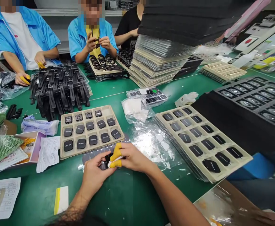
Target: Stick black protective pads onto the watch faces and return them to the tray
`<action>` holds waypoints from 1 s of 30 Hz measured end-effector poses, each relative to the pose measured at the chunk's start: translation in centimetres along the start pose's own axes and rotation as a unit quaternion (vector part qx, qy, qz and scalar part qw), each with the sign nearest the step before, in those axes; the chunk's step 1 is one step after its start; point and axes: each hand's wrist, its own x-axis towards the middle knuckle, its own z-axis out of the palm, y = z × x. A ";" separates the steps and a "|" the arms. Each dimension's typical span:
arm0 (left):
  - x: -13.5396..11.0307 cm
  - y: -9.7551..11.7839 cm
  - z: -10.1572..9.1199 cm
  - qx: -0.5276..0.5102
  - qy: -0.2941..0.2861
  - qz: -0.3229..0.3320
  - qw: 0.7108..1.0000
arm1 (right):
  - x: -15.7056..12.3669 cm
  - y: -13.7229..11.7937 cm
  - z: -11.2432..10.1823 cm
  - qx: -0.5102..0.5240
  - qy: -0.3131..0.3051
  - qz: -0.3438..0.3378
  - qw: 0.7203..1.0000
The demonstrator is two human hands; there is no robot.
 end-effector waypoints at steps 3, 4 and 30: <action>0.0 -0.2 0.0 -0.020 -0.008 -0.001 1.000 | 0.0 -0.1 0.1 -0.033 0.052 0.030 0.998; 0.0 -0.1 -0.1 -0.026 -0.006 -0.005 1.000 | 0.0 -0.1 0.0 -0.041 0.062 0.034 0.997; -2.0 -0.6 0.4 0.050 0.136 0.195 0.970 | -0.9 -2.6 -1.8 0.031 -0.009 0.146 0.989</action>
